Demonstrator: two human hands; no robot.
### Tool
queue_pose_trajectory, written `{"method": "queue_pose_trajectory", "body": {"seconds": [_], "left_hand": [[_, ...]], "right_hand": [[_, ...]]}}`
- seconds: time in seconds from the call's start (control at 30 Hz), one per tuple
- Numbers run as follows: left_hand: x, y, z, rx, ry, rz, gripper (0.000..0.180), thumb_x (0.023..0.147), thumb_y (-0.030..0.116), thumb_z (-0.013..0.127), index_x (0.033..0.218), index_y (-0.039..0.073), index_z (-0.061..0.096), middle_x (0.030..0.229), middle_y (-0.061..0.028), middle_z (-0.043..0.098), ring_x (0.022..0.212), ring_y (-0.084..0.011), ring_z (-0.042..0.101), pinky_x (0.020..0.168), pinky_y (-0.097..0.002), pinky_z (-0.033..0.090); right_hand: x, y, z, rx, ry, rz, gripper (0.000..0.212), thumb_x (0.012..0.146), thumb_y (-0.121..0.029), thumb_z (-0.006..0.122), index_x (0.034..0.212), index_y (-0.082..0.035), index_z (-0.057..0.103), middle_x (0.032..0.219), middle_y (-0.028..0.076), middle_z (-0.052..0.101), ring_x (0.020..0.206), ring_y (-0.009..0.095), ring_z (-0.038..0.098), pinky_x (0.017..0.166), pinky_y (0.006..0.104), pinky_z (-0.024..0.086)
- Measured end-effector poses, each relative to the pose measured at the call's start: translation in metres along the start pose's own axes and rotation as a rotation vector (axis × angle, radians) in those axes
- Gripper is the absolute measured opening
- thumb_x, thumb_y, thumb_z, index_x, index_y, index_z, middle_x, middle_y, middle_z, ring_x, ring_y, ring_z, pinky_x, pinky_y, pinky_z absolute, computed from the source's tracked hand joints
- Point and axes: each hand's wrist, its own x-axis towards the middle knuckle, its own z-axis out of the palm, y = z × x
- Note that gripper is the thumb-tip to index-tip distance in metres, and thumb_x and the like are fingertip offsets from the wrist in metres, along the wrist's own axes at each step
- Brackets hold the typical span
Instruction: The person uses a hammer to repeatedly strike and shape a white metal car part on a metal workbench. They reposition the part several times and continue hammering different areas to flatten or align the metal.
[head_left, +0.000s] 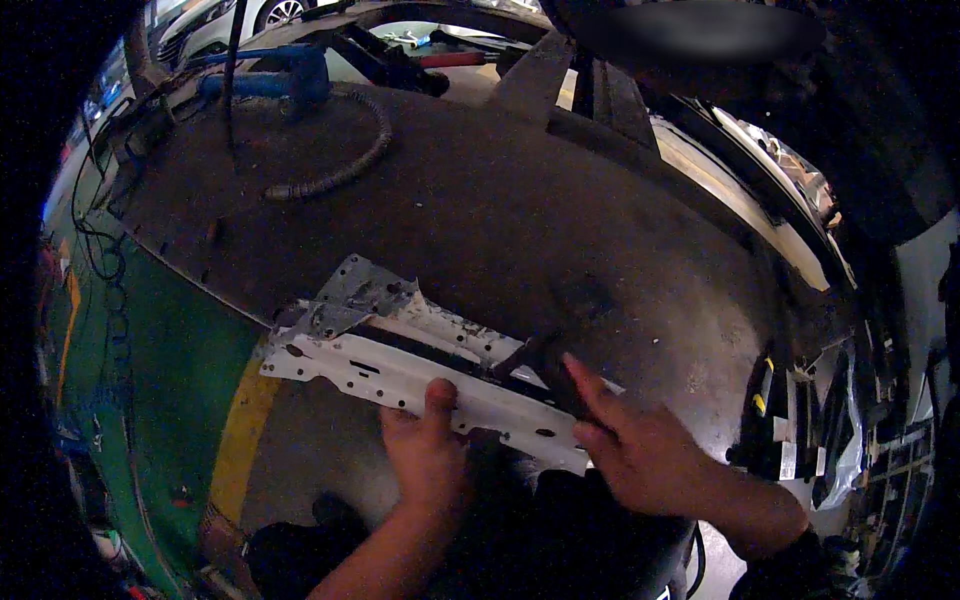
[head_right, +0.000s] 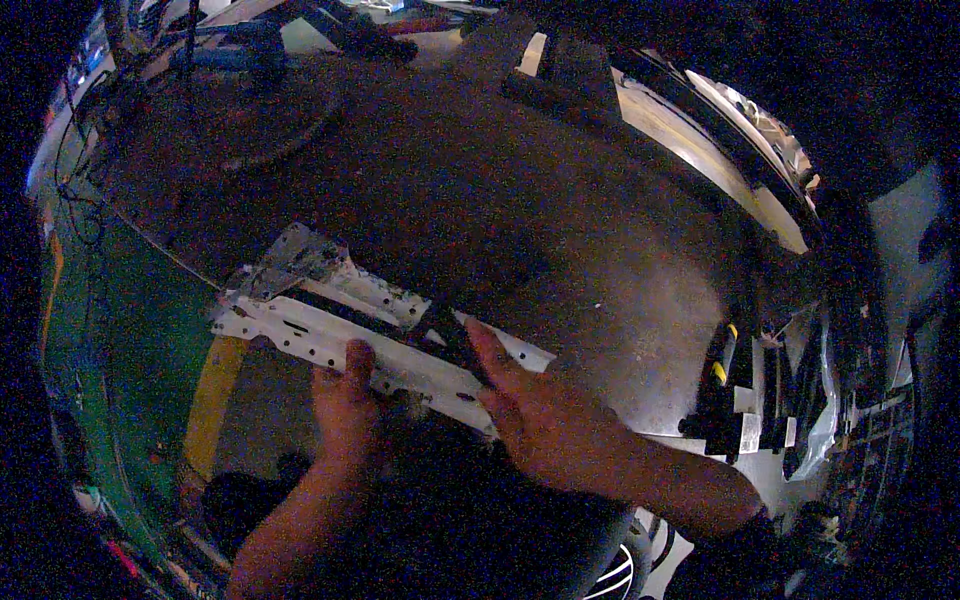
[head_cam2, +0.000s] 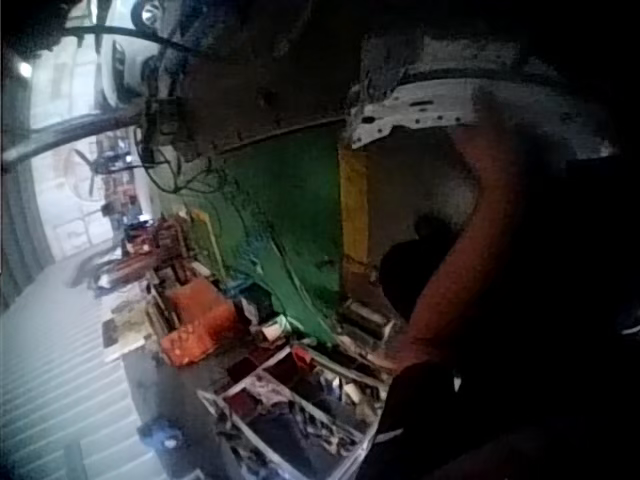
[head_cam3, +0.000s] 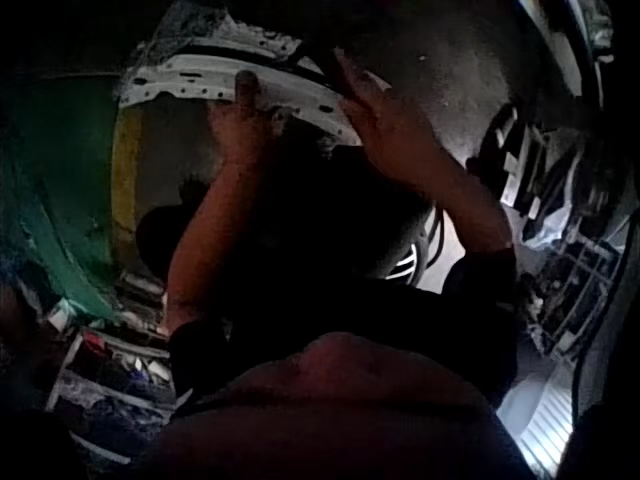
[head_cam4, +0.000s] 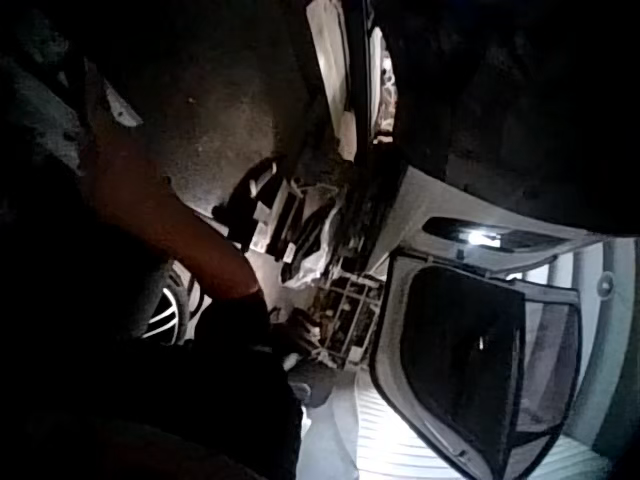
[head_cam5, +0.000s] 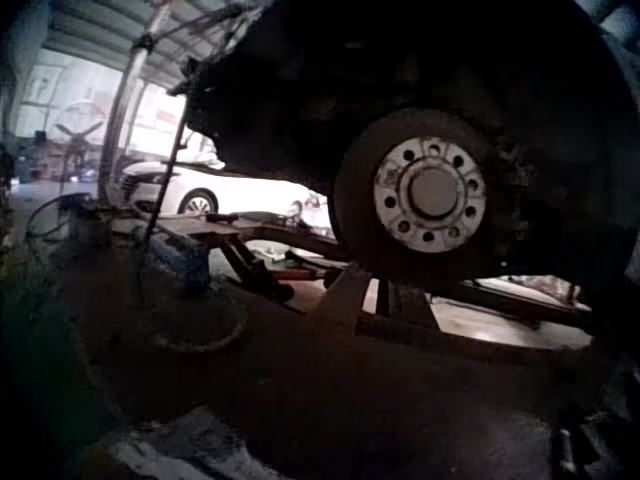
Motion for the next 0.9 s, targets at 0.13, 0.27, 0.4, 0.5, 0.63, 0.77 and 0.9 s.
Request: {"method": "queue_pose_trajectory", "body": {"seconds": [0.13,0.27,0.4,0.5,0.63,0.77,0.9], "left_hand": [[0.012,0.009,0.000,-0.020,-0.063,0.081,0.045,0.089,0.034,0.065,0.119,0.006,0.046,0.112,-0.0116,0.058,0.097,-0.0279,0.058,0.077,-0.0451,0.052],[0.015,-0.001,0.004,-0.093,-0.070,0.081,0.053,0.083,0.028,0.074,0.119,0.005,0.043,0.109,-0.0103,0.058,0.093,-0.0226,0.060,0.077,-0.0366,0.053],[0.001,0.000,0.005,-0.084,-0.041,0.021,0.045,0.091,0.032,0.063,0.123,0.007,0.042,0.113,-0.0104,0.057,0.101,-0.0273,0.057,0.077,-0.0455,0.052],[-0.002,0.008,0.003,-0.067,-0.038,0.005,0.046,0.092,0.032,0.062,0.125,0.008,0.041,0.114,-0.0103,0.056,0.100,-0.0273,0.056,0.077,-0.0458,0.052],[0.001,-0.001,0.003,-0.047,-0.071,0.062,0.044,0.092,0.032,0.061,0.124,0.009,0.042,0.111,-0.0104,0.056,0.098,-0.0270,0.057,0.074,-0.0447,0.052],[-0.006,0.004,0.013,-0.096,0.048,0.011,0.040,0.092,0.032,0.062,0.119,0.007,0.045,0.103,-0.0085,0.057,0.095,-0.0253,0.057,0.070,-0.0413,0.051],[-0.005,0.011,0.007,-0.005,0.032,-0.017,0.040,0.091,0.032,0.063,0.118,0.007,0.047,0.100,-0.0078,0.058,0.094,-0.0243,0.058,0.068,-0.0401,0.050]], "right_hand": [[-0.002,-0.022,-0.021,0.054,0.128,0.127,0.065,0.095,-0.018,0.049,0.149,-0.009,0.015,0.083,0.022,0.064,0.075,0.034,0.065,0.075,0.0452,0.051],[-0.014,-0.002,0.005,0.015,0.336,0.062,0.062,0.095,-0.016,0.047,0.148,-0.006,0.018,0.082,0.022,0.065,0.075,0.036,0.065,0.075,0.0458,0.051],[-0.005,-0.014,-0.003,0.017,-0.027,0.099,0.061,0.096,-0.018,0.044,0.149,-0.008,0.015,0.087,0.022,0.065,0.076,0.039,0.064,0.076,0.0475,0.051],[-0.003,-0.022,-0.021,0.069,0.017,0.138,0.062,0.096,-0.019,0.042,0.149,-0.008,0.012,0.092,0.027,0.063,0.078,0.045,0.063,0.074,0.0503,0.050],[-0.023,0.009,0.012,0.023,0.440,0.108,0.065,0.095,-0.020,0.048,0.150,-0.012,0.014,0.085,0.025,0.064,0.075,0.041,0.063,0.069,0.0476,0.051],[-0.010,0.000,0.010,0.012,0.148,-0.020,0.066,0.095,-0.022,0.048,0.151,-0.014,0.013,0.093,0.026,0.064,0.077,0.043,0.064,0.072,0.0481,0.051],[-0.003,-0.016,-0.012,0.031,0.160,0.024,0.065,0.095,-0.022,0.048,0.150,-0.014,0.015,0.103,0.030,0.061,0.081,0.047,0.063,0.077,0.0479,0.051]]}}
